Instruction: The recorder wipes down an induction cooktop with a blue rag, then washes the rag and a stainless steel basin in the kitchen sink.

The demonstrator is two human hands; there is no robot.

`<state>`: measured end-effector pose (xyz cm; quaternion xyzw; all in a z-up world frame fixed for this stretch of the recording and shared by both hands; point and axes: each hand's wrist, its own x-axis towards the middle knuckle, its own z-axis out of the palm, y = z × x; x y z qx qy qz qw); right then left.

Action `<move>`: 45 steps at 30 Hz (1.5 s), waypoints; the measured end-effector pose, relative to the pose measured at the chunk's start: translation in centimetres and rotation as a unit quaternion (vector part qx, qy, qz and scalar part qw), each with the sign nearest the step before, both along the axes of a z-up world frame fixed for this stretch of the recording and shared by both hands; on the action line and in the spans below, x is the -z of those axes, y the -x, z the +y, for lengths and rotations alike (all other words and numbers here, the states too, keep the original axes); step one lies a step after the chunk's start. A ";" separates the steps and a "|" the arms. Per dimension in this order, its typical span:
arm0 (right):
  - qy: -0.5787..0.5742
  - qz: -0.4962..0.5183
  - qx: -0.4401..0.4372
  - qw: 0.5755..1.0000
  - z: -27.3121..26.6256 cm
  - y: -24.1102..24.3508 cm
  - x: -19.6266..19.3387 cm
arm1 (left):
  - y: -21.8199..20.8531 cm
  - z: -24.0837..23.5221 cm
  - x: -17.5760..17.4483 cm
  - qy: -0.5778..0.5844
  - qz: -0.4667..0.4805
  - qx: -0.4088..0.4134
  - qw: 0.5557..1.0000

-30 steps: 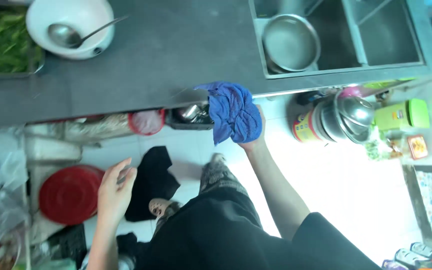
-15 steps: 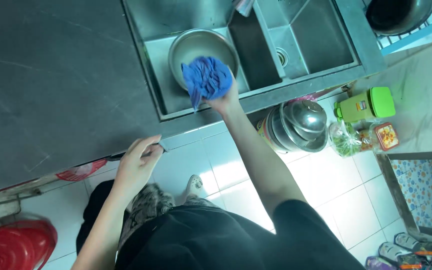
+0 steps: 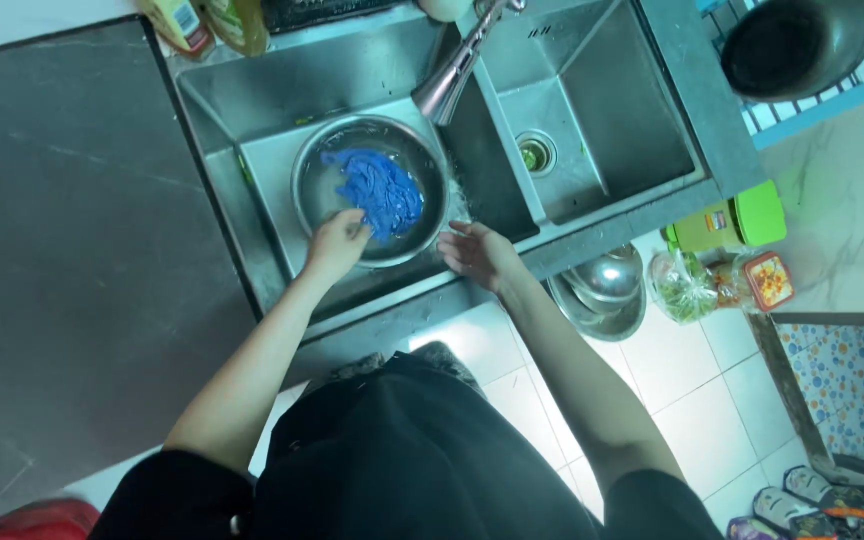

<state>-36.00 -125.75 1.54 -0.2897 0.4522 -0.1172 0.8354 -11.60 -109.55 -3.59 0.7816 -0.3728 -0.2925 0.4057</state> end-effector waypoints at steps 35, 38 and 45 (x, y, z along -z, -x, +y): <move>-0.067 0.056 -0.325 0.942 -3.2 -14.6 8.5 | 0.9 -7.4 2.3 0.071 0.488 -0.436 0.753; 0.130 -0.011 -0.374 0.918 -1.3 -13.4 5.4 | 1.1 -7.5 7.5 0.118 0.617 -0.414 0.659; 0.703 0.197 -0.316 0.606 -7.5 -16.9 13.0 | 2.6 -10.7 13.4 0.087 0.461 -0.514 0.718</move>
